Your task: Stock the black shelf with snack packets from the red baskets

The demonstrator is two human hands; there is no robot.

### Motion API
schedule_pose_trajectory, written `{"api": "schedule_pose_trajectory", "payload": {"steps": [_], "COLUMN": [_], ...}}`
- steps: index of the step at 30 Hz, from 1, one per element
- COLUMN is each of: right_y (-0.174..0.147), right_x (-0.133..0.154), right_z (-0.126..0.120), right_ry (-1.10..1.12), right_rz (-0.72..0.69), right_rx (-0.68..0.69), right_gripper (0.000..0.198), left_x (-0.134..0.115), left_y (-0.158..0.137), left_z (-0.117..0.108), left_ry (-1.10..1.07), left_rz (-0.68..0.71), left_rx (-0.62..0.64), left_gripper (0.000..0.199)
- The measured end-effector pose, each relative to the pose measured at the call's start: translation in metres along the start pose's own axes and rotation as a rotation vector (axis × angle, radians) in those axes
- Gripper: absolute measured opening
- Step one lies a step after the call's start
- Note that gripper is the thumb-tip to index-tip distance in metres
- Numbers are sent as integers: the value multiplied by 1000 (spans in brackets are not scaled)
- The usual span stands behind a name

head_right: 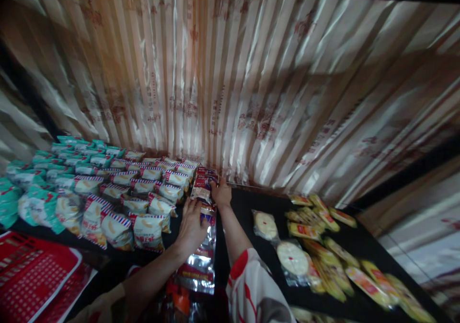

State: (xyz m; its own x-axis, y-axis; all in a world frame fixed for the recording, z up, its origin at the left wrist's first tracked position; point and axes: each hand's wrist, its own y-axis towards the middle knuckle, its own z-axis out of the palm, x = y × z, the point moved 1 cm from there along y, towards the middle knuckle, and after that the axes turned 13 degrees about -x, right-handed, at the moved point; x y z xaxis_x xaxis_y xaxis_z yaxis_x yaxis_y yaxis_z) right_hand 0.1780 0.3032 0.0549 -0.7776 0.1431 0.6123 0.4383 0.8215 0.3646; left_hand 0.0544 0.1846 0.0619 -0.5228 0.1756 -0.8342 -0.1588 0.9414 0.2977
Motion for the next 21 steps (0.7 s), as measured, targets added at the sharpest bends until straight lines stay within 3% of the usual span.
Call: {"api": "schedule_pose_trajectory", "payload": {"steps": [8, 14, 17, 21], "right_y": [-6, -8, -11, -37], "right_x": [-5, -5, -2, 1], "right_z": [10, 17, 9, -20], "right_ry": [89, 38, 76, 207], "right_rz": [-196, -227, -196, -129], "right_rx": [12, 38, 23, -124], "right_gripper": [34, 31, 31, 35], "left_x": [-7, -3, -2, -1], "left_y": [1, 1, -1, -16], "left_z": [-6, -5, -6, -21], "left_ry": [115, 198, 203, 68], "left_rz": [23, 95, 145, 233], "left_rx": [-15, -14, -22, -67], "left_gripper": [55, 49, 48, 40]}}
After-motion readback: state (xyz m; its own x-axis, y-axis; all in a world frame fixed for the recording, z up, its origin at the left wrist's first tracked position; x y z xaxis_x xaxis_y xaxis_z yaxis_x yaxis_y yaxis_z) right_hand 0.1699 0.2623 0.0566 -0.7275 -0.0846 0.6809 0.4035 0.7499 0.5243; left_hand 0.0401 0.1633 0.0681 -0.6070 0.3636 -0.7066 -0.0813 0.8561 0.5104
